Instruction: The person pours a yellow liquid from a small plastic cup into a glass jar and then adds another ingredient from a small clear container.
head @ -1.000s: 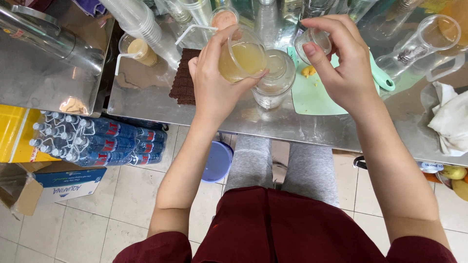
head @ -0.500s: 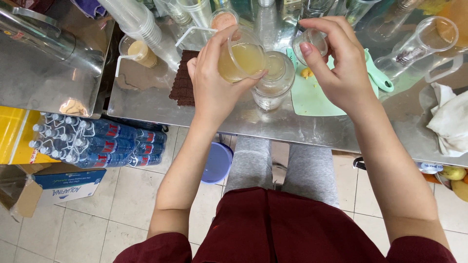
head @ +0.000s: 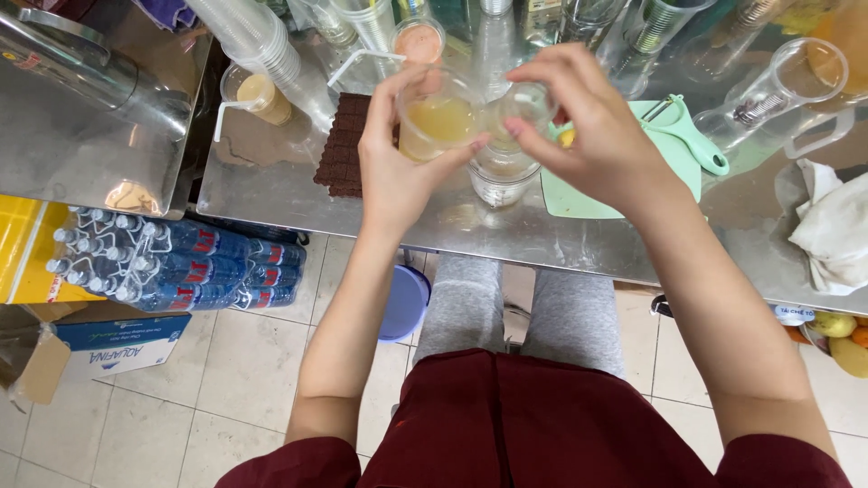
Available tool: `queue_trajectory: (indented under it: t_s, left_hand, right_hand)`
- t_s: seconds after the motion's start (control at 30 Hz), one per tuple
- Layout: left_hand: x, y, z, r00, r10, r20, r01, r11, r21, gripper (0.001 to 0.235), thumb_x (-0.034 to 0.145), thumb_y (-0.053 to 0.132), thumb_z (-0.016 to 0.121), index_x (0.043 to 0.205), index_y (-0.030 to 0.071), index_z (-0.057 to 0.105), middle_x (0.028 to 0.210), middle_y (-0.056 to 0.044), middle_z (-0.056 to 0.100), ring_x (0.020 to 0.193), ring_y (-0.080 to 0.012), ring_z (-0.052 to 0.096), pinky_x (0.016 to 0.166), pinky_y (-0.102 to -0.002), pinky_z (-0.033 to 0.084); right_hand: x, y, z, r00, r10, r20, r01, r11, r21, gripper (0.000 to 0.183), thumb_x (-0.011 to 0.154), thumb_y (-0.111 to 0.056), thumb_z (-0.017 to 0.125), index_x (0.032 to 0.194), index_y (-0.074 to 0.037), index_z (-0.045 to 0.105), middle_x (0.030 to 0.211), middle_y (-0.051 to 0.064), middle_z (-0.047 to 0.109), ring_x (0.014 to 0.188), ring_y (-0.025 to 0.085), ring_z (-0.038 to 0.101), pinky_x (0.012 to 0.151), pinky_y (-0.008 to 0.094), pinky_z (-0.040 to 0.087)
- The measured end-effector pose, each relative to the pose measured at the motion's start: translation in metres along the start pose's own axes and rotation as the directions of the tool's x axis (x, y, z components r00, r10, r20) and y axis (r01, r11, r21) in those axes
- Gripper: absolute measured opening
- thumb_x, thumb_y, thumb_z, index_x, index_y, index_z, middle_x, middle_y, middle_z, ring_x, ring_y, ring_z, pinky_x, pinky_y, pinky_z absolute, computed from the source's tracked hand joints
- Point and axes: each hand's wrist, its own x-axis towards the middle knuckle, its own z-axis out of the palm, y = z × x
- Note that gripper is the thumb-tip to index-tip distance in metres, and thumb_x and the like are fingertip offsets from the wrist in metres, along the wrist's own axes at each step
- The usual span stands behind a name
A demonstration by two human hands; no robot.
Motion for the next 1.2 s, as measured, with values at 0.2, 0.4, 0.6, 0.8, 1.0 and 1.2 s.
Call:
queue_trajectory:
  t_s: [0.2,0.4,0.6,0.8,1.0,1.2]
  left_hand:
    - [-0.014,-0.009,-0.004,0.994,0.015,-0.11,-0.028,0.993,-0.115,0.065,0.08,0.014,0.093,0.131,0.012,0.052,0.131,-0.004,0.062,0.126,-0.0209,0.061,0.112,-0.032,0.049]
    - [-0.032,-0.011,-0.009,0.989,-0.06,-0.135,0.042,0.99,-0.136,0.065,0.08,0.017,0.092,0.132,0.014,0.053,0.126,-0.01,0.066,0.127,-0.0197,0.062,0.112,-0.032,0.047]
    - [-0.036,-0.015,-0.005,0.99,-0.066,-0.128,0.045,0.986,-0.16,0.067,0.08,0.018,0.091,0.134,0.013,0.052,0.127,-0.009,0.065,0.126,-0.0192,0.061,0.113,-0.031,0.045]
    - [-0.034,-0.015,-0.005,0.991,-0.034,-0.126,0.012,0.986,-0.168,0.066,0.08,0.017,0.092,0.134,0.012,0.053,0.133,-0.003,0.062,0.126,-0.0178,0.062,0.115,-0.031,0.047]
    - [-0.034,-0.014,-0.003,0.99,-0.056,-0.126,0.035,0.986,-0.163,0.067,0.079,0.017,0.092,0.134,0.014,0.053,0.126,-0.007,0.066,0.125,-0.017,0.061,0.112,-0.03,0.045]
    - [-0.028,-0.008,-0.003,0.992,-0.066,-0.11,0.051,0.989,-0.136,0.069,0.077,0.021,0.092,0.133,0.012,0.053,0.125,-0.008,0.066,0.125,-0.0176,0.062,0.111,-0.03,0.046]
  right_hand:
    - [0.006,0.003,0.008,0.989,-0.033,0.141,0.054,0.987,-0.148,0.034,0.106,-0.021,0.066,0.135,-0.004,0.056,0.13,0.016,0.046,0.085,0.026,0.054,0.077,0.039,0.044]
    - [0.005,0.006,0.005,0.975,-0.113,0.192,0.15,0.97,-0.19,0.04,0.107,-0.021,0.066,0.138,0.001,0.054,0.132,0.021,0.048,0.112,0.034,0.057,0.087,0.043,0.047]
    - [0.005,0.004,0.006,0.973,-0.166,0.162,0.194,0.965,-0.175,0.036,0.108,-0.015,0.064,0.136,0.004,0.052,0.131,0.023,0.049,0.12,0.036,0.054,0.095,0.045,0.046]
    - [0.007,0.005,0.005,0.968,-0.178,0.176,0.215,0.951,-0.22,0.036,0.108,-0.015,0.061,0.137,0.006,0.054,0.134,0.025,0.05,0.125,0.037,0.054,0.103,0.047,0.046]
    - [0.006,0.008,0.003,0.968,-0.193,0.159,0.223,0.954,-0.202,0.038,0.108,-0.016,0.061,0.137,0.006,0.053,0.135,0.025,0.049,0.125,0.036,0.053,0.108,0.048,0.046]
    - [0.006,-0.002,-0.004,0.984,-0.091,0.151,0.112,0.985,-0.133,0.034,0.108,-0.018,0.061,0.138,-0.004,0.054,0.135,0.018,0.047,0.116,0.029,0.055,0.097,0.041,0.044]
